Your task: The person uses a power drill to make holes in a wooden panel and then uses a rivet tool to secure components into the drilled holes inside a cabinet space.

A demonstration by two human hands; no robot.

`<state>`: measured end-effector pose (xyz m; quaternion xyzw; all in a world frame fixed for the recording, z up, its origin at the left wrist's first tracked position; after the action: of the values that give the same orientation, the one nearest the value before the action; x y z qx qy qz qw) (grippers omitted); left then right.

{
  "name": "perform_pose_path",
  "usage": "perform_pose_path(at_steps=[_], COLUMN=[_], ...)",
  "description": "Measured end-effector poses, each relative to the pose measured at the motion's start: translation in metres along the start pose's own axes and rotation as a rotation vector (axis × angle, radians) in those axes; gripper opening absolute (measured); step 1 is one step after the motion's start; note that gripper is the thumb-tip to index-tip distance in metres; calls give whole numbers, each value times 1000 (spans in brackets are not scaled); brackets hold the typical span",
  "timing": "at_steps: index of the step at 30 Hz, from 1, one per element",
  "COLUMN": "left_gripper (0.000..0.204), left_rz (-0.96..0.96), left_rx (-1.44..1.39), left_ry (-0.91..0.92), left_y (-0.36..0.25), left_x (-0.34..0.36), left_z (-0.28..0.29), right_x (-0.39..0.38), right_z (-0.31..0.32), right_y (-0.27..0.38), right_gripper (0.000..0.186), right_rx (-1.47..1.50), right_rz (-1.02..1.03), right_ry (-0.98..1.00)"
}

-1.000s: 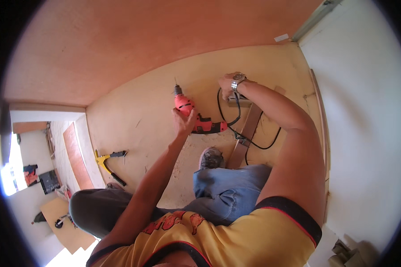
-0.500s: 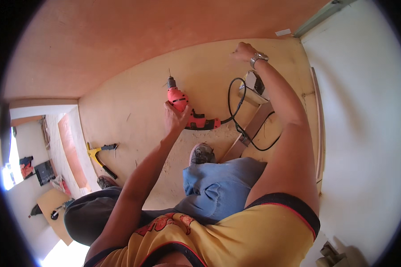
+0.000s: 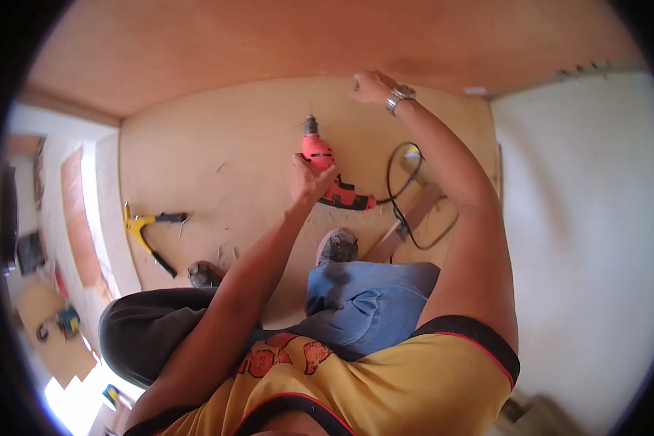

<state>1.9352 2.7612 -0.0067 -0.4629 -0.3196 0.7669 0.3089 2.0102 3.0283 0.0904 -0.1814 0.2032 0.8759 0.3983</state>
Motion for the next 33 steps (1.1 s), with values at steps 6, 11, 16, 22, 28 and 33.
perform_pose_path(at_steps=[6,11,16,22,28,33], left_gripper=[81,79,78,75,77,77], left_rz=[-75,11,-4,84,-18,-15], left_rx=[81,12,56,71,0,-21], left_ry=[-153,20,-5,-62,-103,-181], left_y=[16,5,10,11,26,24], left_x=[10,3,6,-2,15,12], left_z=[8,-9,1,12,0,3], right_x=[-115,-249,-272,-211,-133,-130], right_z=[34,-11,-72,-65,-83,-117], right_y=[-49,-156,-174,-137,-83,-119], right_gripper=[33,36,36,82,100,88], right_rx=[-96,-198,-35,-148,-372,-478], right_rz=[-237,-559,-574,-358,-68,-46], right_ry=[-103,128,81,-172,56,128])
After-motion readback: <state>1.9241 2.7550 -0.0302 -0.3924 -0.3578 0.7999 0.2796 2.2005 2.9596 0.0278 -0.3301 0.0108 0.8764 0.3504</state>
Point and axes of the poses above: each hand's wrist, its own x-axis towards the middle knuckle, its own z-axis out of the back of the hand, y = z × x, the point moved 10 cm from there along x, towards the middle knuckle, and after that the axes turned 8 degrees about y, right-handed, at the moved point
